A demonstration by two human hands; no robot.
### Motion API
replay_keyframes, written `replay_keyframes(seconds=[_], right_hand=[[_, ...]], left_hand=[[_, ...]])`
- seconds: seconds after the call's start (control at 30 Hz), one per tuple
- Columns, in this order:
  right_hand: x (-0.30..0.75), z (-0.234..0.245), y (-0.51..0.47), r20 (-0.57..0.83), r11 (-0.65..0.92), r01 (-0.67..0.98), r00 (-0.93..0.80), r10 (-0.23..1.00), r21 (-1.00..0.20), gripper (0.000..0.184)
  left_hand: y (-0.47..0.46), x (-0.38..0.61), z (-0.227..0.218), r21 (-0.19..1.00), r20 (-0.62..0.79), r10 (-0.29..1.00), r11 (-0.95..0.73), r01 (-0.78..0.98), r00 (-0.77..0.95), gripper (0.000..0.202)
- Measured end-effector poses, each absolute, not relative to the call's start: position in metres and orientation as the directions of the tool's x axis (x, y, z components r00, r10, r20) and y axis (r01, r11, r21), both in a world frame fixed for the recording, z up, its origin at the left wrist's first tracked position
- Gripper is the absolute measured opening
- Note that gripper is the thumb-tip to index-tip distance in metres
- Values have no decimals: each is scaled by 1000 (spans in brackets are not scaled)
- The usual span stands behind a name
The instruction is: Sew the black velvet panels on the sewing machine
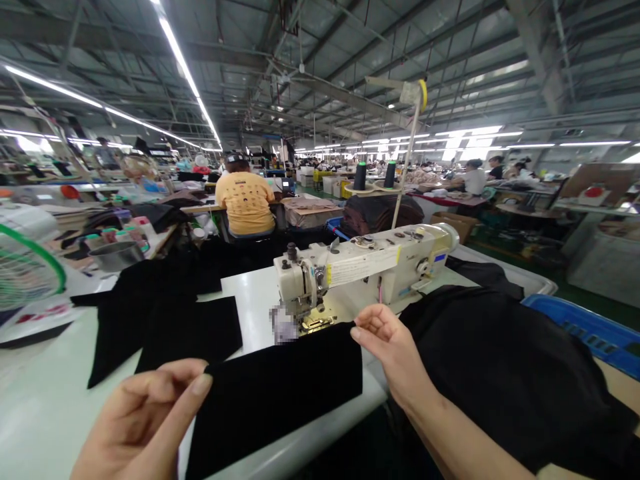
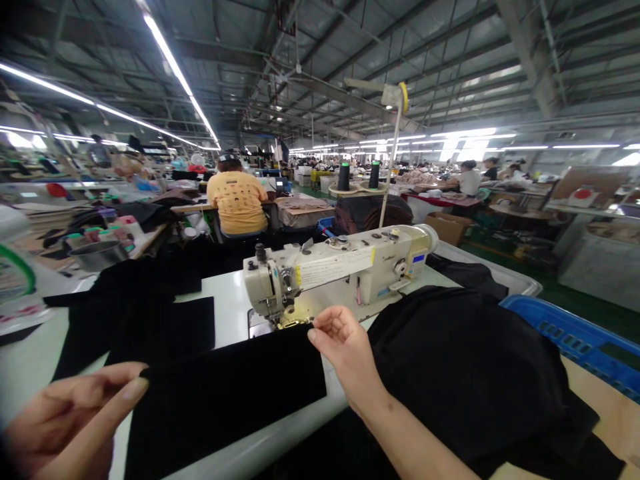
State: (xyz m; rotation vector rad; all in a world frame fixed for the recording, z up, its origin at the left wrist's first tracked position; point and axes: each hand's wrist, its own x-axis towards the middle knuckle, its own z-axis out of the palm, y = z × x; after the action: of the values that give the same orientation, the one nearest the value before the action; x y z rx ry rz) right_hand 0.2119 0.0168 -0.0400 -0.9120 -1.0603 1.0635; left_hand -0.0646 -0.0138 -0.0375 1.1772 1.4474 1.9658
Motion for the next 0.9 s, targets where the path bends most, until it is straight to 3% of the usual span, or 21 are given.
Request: replay_keyframes(seconds=[0.07,0.17,0.27,0.37,0.43,0.5,0.67,0.77,0.9], right_hand=[[209,-37,7,265,266,-96,14,964,-959,19],[199,-41,-13,235,250,64,-184,955,-966,12],[186,-60,-30,116,155,109,-303,946,-982,9],[178,-90,-39,20,75,139,-360,933,-987,4],[177,-110,-39,5,98,233,-370,929,-968,5],[181,-124,-38,73,220,343,-393,917,-913,14],[199,-137,-34,344,675,474,-609,715,-566,28],[203,-138,-31,368,751,507,-661,654,-423,24],[201,-138,-24,391,760,540,-652,650,-361,21]], left_hand=[[-14,-71,-15,859,512,696,-412,304,-503,36],[3,-75,27,714,616,747,-394,579,-251,24],[48,-71,38,655,429,895,-401,640,122,12],[96,-60,0,665,146,930,-346,662,338,10],[116,-49,-40,692,87,931,-313,650,355,12],[123,-37,-77,718,81,938,-289,633,336,12],[119,-27,-119,754,143,959,-267,600,246,13],[120,-28,-122,755,158,959,-270,597,233,13],[134,-23,-124,755,146,968,-243,609,206,14]])
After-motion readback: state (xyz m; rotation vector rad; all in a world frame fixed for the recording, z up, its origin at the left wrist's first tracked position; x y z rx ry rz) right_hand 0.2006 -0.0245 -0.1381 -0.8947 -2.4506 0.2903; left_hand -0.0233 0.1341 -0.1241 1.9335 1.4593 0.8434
